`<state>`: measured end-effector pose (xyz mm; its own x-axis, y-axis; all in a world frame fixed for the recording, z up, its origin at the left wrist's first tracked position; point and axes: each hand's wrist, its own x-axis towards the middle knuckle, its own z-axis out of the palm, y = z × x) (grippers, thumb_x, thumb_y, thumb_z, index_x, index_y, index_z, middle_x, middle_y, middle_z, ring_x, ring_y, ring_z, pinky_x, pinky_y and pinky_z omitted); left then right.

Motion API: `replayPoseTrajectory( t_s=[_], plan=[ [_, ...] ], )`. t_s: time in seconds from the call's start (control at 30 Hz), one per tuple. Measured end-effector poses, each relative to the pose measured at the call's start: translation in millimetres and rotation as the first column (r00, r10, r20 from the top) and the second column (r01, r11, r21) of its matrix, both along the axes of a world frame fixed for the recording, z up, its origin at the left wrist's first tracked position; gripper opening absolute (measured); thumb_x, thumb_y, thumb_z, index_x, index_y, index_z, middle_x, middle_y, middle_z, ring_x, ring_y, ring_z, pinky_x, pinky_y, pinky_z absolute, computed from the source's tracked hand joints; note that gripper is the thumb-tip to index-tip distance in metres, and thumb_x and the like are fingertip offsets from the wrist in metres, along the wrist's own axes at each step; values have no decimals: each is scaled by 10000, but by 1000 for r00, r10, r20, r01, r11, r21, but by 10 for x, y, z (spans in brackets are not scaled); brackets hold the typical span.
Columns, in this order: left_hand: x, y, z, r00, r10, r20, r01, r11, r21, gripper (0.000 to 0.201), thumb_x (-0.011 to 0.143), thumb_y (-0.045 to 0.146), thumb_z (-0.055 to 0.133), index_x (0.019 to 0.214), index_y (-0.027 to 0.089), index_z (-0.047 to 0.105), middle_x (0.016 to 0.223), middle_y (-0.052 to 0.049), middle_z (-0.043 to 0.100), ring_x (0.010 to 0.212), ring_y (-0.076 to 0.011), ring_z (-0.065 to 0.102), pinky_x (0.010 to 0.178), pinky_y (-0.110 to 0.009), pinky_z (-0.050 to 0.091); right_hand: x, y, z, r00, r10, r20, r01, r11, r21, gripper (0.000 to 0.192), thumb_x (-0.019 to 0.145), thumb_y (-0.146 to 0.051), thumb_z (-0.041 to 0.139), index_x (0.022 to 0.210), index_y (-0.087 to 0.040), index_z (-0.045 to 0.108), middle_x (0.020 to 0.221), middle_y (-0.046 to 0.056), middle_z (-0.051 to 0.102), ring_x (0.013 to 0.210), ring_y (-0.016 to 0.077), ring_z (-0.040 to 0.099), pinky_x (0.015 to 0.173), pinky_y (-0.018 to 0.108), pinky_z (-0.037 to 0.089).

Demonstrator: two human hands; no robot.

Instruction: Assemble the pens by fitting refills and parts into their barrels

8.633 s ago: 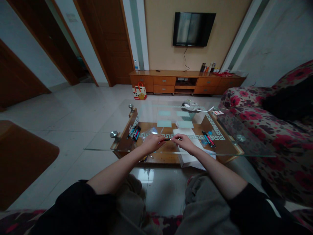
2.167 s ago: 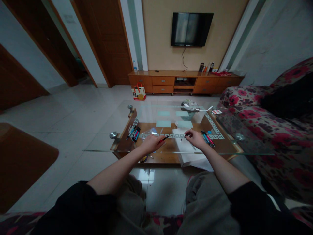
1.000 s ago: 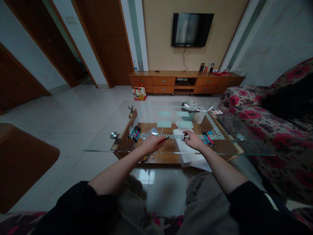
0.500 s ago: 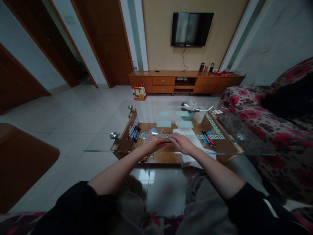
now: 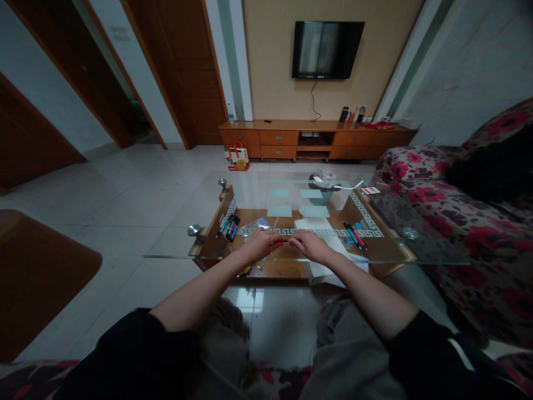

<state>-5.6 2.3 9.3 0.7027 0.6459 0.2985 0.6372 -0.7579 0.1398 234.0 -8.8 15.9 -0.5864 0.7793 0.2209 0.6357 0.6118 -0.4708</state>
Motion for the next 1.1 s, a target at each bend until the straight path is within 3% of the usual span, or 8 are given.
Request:
replayPoseTrajectory(
  t_s=[0.23, 0.63, 0.87, 1.1],
  plan=[
    [-10, 13, -16, 999, -16, 31, 15, 1000, 14, 303, 999, 407, 473, 1121, 257, 707, 952, -48, 752, 854, -158, 683, 828, -281, 469, -19, 7, -1, 1000, 16, -24, -15, 999, 39, 278, 1014, -294, 494, 918, -169, 723, 882, 85, 680, 828, 196, 611, 774, 282, 434],
    [-9, 8, -33, 1000, 13, -12, -13, 1000, -11, 333, 1013, 413, 431, 1087, 258, 716, 876, -45, 747, 763, -144, 667, 743, -259, 447, 10, 15, 7, 998, 40, -57, -36, 997, 72, 202, 986, -279, 552, 978, -181, 730, 897, 77, 652, 859, 195, 598, 778, 280, 438],
    [12, -13, 10, 998, 54, -29, -55, 998, -33, 317, 998, 419, 463, 970, 224, 711, 837, -38, 728, 753, -153, 655, 733, -255, 445, 34, 33, -40, 992, -13, -123, 22, 997, 72, 108, 924, -276, 651, 942, -179, 693, 883, 54, 630, 819, 175, 586, 747, 271, 447],
    [17, -38, 52, 1000, 22, -3, -22, 1000, -20, 303, 1006, 400, 449, 1036, 235, 701, 899, -40, 725, 796, -160, 656, 752, -264, 454, 29, 30, -47, 987, -19, -162, 32, 996, 81, 66, 904, -244, 666, 928, -183, 661, 882, 44, 609, 827, 172, 579, 746, 271, 448]
  ],
)
